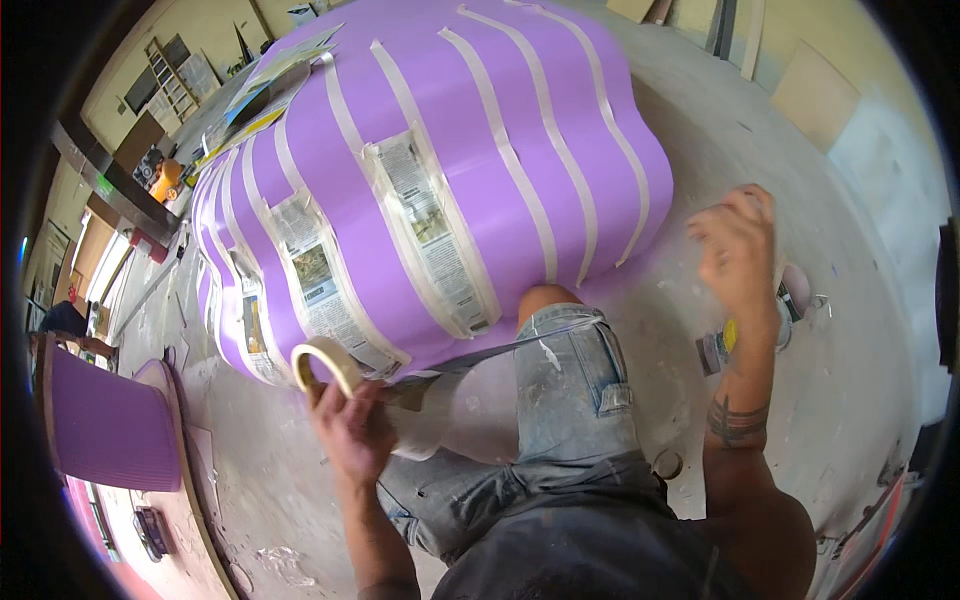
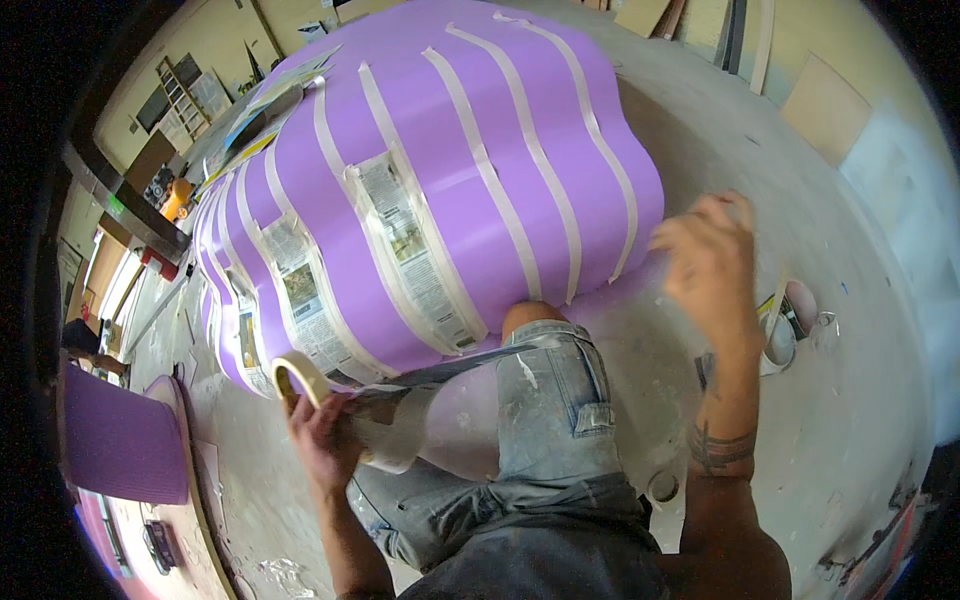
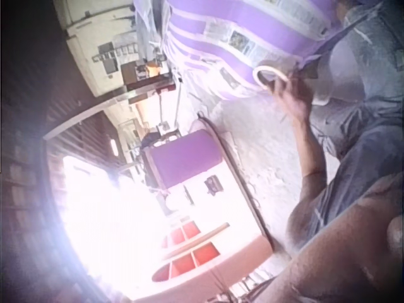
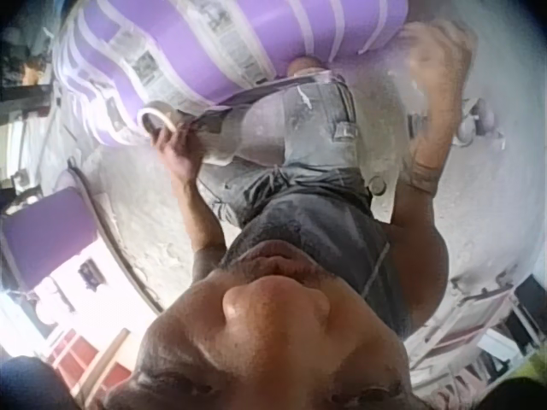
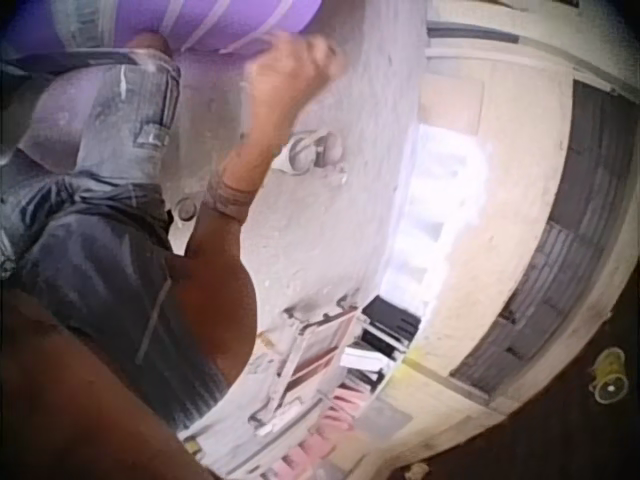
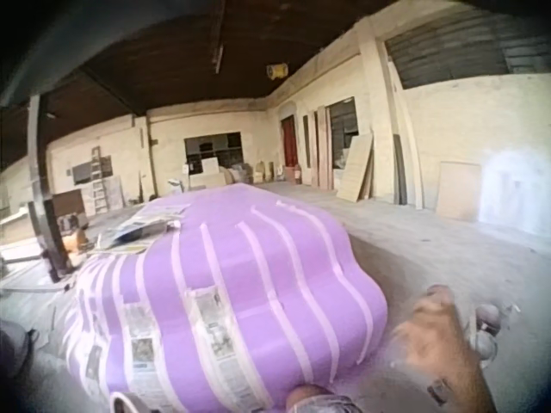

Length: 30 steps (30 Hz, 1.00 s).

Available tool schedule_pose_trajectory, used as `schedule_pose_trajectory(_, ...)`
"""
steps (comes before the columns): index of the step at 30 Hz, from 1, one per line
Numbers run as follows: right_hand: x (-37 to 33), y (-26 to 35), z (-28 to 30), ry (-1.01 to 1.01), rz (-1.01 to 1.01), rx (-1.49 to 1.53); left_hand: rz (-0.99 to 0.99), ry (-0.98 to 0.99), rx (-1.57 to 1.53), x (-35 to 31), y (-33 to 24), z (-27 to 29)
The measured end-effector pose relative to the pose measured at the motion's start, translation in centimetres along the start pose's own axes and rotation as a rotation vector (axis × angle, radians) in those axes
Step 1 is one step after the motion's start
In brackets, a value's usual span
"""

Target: The recorder is applying masking tape and newspaper to a piece of purple furniture to prepare it for painting.

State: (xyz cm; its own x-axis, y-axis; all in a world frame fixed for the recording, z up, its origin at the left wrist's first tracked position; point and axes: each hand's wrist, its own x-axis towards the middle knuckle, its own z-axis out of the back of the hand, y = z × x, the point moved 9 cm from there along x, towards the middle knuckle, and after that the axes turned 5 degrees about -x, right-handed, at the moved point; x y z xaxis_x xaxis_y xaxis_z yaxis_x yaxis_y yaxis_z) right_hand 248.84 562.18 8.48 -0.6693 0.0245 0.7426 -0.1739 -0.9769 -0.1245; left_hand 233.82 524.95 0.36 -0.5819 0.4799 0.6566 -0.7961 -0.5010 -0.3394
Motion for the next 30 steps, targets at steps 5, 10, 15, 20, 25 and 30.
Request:
schedule_pose_trajectory(5, -0.5, 2.9, 0.7, -0.035, -0.158, 0.225, -0.029, 0.109, 0.076, 0.4, -0.9, -0.7)
schedule_pose_trajectory(10, -1.0, 20.7, -1.1, 0.110, 0.253, 0.570, -0.162, 0.255, -0.021, 0.9, -5.6, -4.8)
schedule_pose_trajectory(15, -2.2, 21.3, -5.2, 0.179, 0.326, 0.477, -0.192, 0.207, -0.010, 0.8, -6.0, -4.1)
schedule_pose_trajectory(20, -2.0, 20.4, -4.4, 0.112, 0.318, 0.430, -0.094, 0.244, -0.094, -0.8, -3.9, -4.0)
schedule_pose_trajectory(25, 0.1, 15.9, -3.5, 0.056, 0.202, 0.325, -0.030, 0.203, -0.123, -2.8, -1.0, -3.2)
schedule_pose_trajectory(30, 0.9, 10.3, -2.1, -0.005, 0.106, 0.109, 0.067, 0.102, -0.004, -4.0, 3.1, -0.4)
